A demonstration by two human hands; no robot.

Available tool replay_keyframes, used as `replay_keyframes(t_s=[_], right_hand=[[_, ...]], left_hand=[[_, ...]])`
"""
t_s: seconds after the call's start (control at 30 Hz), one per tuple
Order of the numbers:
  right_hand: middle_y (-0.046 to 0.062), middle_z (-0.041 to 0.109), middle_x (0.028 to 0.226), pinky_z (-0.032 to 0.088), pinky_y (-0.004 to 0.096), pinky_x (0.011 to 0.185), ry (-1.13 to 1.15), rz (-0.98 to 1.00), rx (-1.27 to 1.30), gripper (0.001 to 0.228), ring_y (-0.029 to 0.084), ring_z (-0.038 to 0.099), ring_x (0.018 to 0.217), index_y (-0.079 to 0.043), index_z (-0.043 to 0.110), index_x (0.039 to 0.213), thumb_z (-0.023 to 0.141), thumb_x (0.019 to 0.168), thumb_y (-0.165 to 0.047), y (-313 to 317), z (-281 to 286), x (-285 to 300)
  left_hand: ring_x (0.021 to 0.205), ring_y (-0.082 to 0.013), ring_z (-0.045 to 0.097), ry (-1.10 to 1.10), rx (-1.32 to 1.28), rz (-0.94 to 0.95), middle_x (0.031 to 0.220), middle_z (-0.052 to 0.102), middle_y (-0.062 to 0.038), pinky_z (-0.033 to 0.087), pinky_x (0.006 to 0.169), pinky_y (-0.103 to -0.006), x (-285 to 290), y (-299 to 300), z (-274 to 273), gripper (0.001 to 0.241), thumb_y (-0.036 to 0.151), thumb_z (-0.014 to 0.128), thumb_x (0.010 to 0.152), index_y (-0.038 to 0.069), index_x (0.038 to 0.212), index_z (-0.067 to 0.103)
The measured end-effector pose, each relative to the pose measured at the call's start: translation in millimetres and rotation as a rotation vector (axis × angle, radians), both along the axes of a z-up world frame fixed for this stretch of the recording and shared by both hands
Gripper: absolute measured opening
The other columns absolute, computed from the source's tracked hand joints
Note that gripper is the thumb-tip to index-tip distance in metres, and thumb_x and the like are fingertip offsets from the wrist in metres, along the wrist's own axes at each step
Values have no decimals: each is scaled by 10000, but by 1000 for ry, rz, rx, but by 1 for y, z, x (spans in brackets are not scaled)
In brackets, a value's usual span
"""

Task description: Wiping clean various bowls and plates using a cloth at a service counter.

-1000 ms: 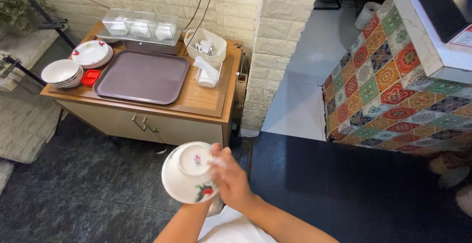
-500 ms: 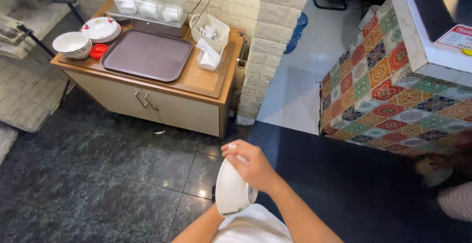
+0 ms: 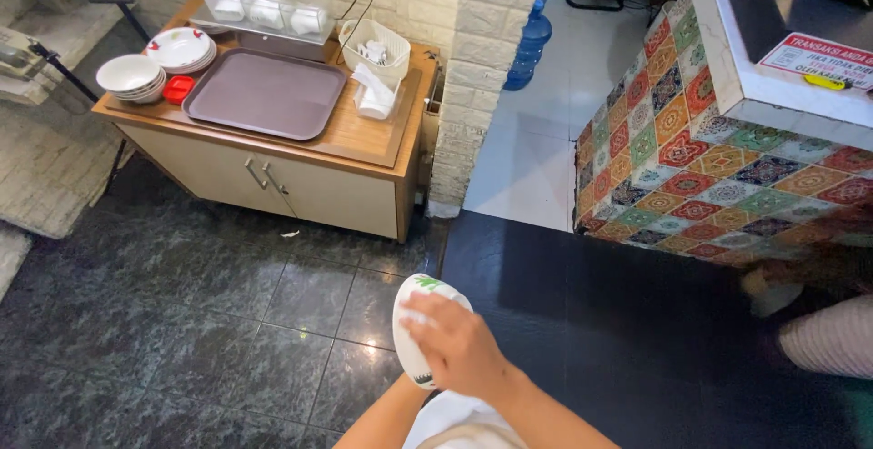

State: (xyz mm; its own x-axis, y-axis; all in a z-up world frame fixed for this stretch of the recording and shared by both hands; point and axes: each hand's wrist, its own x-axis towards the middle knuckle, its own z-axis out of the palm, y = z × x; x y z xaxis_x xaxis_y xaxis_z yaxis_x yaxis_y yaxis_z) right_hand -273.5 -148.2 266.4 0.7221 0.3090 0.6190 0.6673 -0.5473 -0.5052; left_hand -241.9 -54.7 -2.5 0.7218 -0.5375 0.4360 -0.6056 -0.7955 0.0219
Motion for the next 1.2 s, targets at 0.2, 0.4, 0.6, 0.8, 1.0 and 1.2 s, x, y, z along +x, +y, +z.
replay_keyframes(t_s=[0.2,0.4,0.6,0.8,1.0,1.2], right_hand=[[143,728,1225,544,354,961,645,80,498,184,248,695,1107,11,736,1129,618,1005,-58,-30,-31,56],[122,705,1253,541,333,973,1087,232,1074,328,187,688,1093,37,702,1200,535,1047,-199,-20,-58,64],[208,684,1271,541,369,1010,1057,258,1400,387,258,678,1157,9,641,1300,464,1068,-245,-6,-38,64],[128,658,1357,534,340,1019,1036,189,1419,395,194,656,1188,8,618,1319,451,1060,-239,-19,-30,73],[160,686,1197,550,353,930,1079,193,1528,368,223,671,1061,-3,634,1272,476,1050,-250,-50,-43,95],[132,712,1145,559,373,929,1183,47,1632,364,232,711,1033,-19,635,1237,494,991,-248,-83,-51,121]], left_hand=[[1332,-236,575,702,-1055,-226,1447,554,-125,481,1091,-352,-5,11,41,495,221,564,1024,86,1486,449],[1331,-199,555,423,-802,-151,1455,544,-79,448,1101,-322,5,19,26,587,281,654,972,116,1492,438],[1310,-267,511,877,-1845,-416,1414,488,-164,422,1101,-363,31,10,106,450,155,585,1051,1,1422,381],[1118,-256,602,984,-2236,-500,1199,566,-180,495,961,-342,51,-2,216,404,93,654,1026,-12,1364,460],[1042,-188,515,379,-1610,-144,1100,468,-79,460,944,-310,85,-48,218,453,191,722,839,59,1170,442],[1012,-207,463,149,-1298,-147,1101,406,-81,425,917,-332,129,-81,174,459,195,738,801,62,1107,424]])
